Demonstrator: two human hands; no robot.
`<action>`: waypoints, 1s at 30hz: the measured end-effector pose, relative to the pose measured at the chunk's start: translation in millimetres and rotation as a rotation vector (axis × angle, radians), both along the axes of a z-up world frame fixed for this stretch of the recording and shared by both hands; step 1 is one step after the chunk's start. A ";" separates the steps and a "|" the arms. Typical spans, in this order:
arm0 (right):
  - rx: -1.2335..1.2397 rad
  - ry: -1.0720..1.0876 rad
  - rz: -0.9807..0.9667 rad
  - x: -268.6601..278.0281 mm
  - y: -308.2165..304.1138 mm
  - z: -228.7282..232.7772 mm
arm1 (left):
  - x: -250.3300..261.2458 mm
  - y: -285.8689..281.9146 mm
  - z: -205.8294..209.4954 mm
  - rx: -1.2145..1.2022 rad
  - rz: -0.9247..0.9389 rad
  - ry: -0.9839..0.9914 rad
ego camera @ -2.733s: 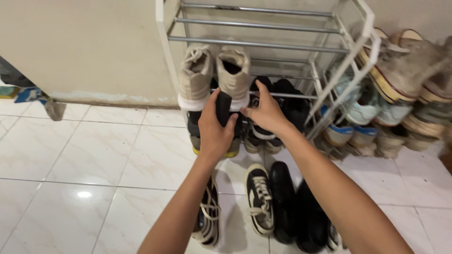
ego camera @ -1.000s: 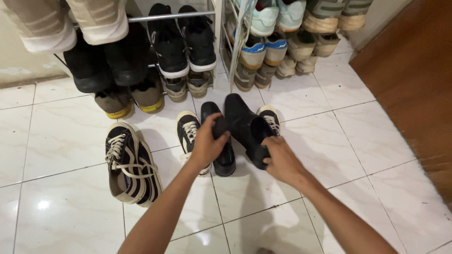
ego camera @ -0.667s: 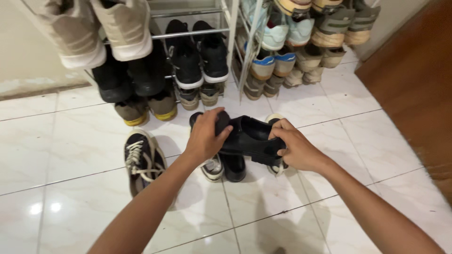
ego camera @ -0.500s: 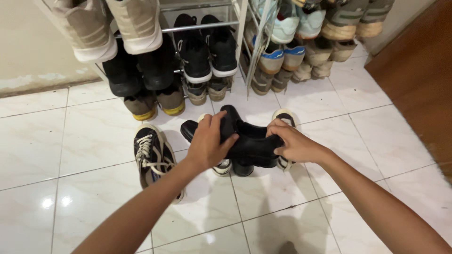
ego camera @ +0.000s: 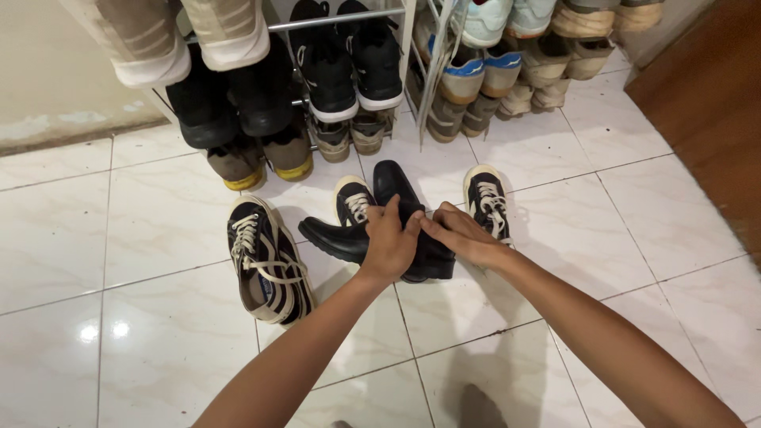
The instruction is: The person cleans a pair of beige sneakers and a pair of black shoes using a black cloth. They wipe the exterior and interior surfaces of each shoe, then place the cleaned shoes onto a nearby shoe rack.
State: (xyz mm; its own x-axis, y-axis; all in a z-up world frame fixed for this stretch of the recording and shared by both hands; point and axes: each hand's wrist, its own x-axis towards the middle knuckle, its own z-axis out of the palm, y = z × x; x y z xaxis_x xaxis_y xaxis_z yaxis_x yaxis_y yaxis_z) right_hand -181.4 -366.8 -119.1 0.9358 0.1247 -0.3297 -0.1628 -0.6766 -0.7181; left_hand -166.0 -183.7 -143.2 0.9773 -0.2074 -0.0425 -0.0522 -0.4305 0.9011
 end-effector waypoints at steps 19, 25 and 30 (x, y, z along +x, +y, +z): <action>0.123 -0.159 0.029 26.6 -26.8 -20.9 | -3.5 103.5 -14.5 0.578 -0.376 -0.523; -0.179 -0.637 -0.248 4.9 2.9 -15.5 | -35.6 81.3 -26.7 0.472 -0.163 -0.551; -0.378 -0.575 -0.253 -24.7 51.9 -12.0 | -44.5 66.8 -27.2 0.454 -0.090 -0.491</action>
